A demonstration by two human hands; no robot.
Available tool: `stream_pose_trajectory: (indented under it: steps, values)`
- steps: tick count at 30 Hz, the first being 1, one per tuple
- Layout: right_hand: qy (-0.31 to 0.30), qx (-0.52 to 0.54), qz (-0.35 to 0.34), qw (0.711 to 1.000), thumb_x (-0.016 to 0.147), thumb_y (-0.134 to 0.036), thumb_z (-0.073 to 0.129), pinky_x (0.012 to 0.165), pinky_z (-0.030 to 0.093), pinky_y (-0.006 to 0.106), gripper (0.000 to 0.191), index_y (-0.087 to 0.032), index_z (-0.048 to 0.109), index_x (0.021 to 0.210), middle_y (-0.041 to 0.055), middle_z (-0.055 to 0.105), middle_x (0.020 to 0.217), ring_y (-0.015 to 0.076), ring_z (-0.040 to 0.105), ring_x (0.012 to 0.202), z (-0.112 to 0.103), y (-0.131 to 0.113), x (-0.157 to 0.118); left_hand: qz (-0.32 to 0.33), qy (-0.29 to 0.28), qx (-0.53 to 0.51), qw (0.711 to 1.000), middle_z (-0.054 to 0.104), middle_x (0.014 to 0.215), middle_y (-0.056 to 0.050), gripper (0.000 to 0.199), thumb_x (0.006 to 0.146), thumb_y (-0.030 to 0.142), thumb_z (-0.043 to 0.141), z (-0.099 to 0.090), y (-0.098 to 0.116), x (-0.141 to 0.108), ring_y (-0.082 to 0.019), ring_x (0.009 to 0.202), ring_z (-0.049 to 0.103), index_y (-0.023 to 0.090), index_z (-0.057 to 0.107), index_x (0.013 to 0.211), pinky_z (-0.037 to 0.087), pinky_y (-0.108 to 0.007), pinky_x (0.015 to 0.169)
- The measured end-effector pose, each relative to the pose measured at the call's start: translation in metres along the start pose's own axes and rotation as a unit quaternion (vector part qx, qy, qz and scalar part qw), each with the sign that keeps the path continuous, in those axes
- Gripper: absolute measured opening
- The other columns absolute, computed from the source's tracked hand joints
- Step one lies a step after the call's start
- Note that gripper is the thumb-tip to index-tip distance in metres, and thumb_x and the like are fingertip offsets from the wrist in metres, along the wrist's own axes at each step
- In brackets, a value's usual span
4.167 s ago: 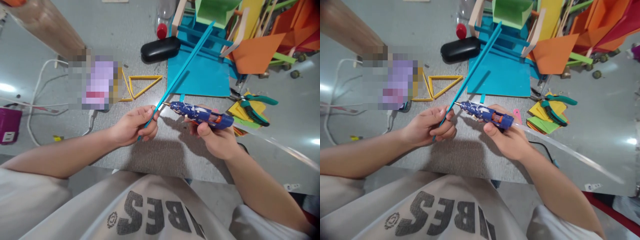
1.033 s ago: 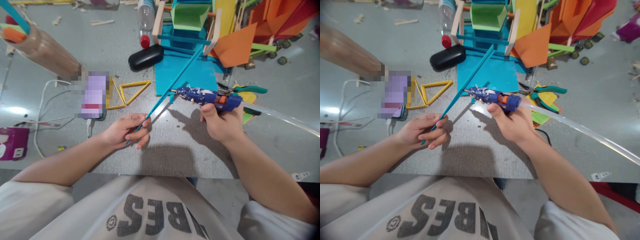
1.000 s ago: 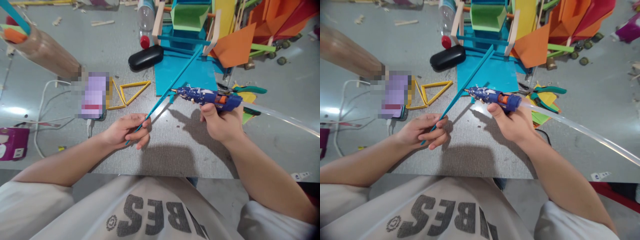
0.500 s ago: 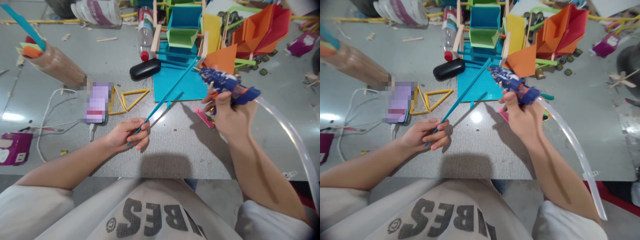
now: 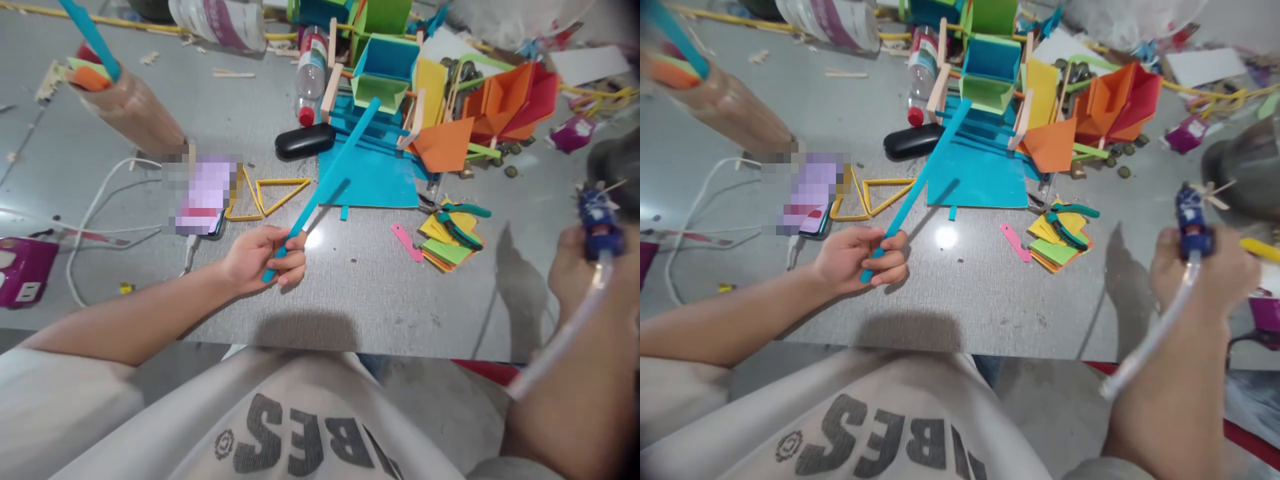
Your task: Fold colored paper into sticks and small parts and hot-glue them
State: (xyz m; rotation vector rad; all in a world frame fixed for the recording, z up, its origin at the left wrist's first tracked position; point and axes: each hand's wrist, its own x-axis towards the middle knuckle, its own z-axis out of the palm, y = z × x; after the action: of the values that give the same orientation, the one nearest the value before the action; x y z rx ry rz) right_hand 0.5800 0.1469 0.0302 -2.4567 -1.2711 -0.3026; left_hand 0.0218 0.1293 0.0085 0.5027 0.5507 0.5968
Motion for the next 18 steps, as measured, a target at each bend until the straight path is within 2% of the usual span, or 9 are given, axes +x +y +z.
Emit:
stream_pose_trajectory:
  steps: [2,5,8,11,14,16,18]
  values:
    - [-0.052,-0.111,0.033,0.992,0.083,-0.017,0.084,0.091,0.043,0.066,0.064,-0.014,0.079,0.147,0.0424,0.076,0.134,0.0550,0.071,0.137,0.007,0.020,0.003,0.006,-0.009,0.021,1.000,0.029,0.053,0.007,0.034,0.095,0.041,0.070,0.000,-0.001,0.001,-0.016,0.050,0.049,0.023,0.049,0.076,0.044,-0.027,0.058]
    - [-0.138,-0.164,0.011,0.977,0.086,-0.021,0.073,0.094,0.048,0.063,0.078,-0.016,0.067,0.163,0.0389,0.073,0.146,0.0544,0.072,0.138,0.017,0.037,0.003,0.011,-0.010,0.040,0.999,0.028,0.054,0.007,0.035,0.099,0.037,0.066,0.000,-0.003,0.003,-0.016,0.049,0.047,0.023,0.046,0.074,0.042,-0.026,0.056]
    - [-0.161,-0.146,-0.045,0.975,0.092,-0.034,0.059,0.103,0.050,0.063,0.085,-0.011,0.051,0.173,0.0367,0.066,0.158,0.0545,0.069,0.142,0.024,0.049,-0.002,0.022,-0.003,0.049,0.999,0.028,0.054,0.007,0.035,0.105,0.038,0.058,0.002,-0.004,0.004,-0.016,0.049,0.047,0.024,0.046,0.076,0.041,-0.025,0.055]
    - [-0.153,-0.120,-0.110,0.975,0.091,-0.045,0.055,0.108,0.054,0.059,0.092,-0.004,0.046,0.173,0.0345,0.067,0.157,0.0509,0.068,0.144,0.027,0.060,-0.001,0.042,0.000,0.065,0.997,0.031,0.053,0.006,0.035,0.107,0.039,0.053,0.003,-0.007,0.004,-0.016,0.050,0.049,0.024,0.046,0.076,0.042,-0.025,0.056]
    - [-0.101,-0.121,-0.146,0.977,0.088,-0.049,0.053,0.111,0.055,0.063,0.086,-0.005,0.061,0.161,0.0315,0.075,0.140,0.0508,0.067,0.141,0.028,0.059,0.012,0.059,0.000,0.087,0.994,0.033,0.052,0.006,0.036,0.107,0.040,0.050,0.004,-0.009,0.005,-0.017,0.050,0.051,0.024,0.045,0.075,0.042,-0.027,0.057]
    - [-0.008,-0.102,-0.166,0.981,0.083,-0.046,0.057,0.110,0.054,0.069,0.071,-0.010,0.077,0.141,0.0296,0.077,0.125,0.0529,0.068,0.134,0.026,0.043,0.019,0.061,0.005,0.118,0.991,0.034,0.052,0.005,0.036,0.107,0.041,0.048,0.006,-0.008,0.004,-0.018,0.049,0.051,0.025,0.044,0.075,0.042,-0.029,0.058]
    - [0.109,-0.037,-0.221,0.969,0.073,-0.038,0.063,0.107,0.054,0.071,0.054,-0.013,0.083,0.116,0.0269,0.074,0.112,0.0517,0.071,0.123,0.018,0.007,0.013,0.068,0.025,0.205,0.976,0.037,0.054,0.004,0.037,0.107,0.041,0.047,0.009,-0.005,0.002,-0.017,0.050,0.047,0.026,0.044,0.074,0.039,-0.029,0.057]
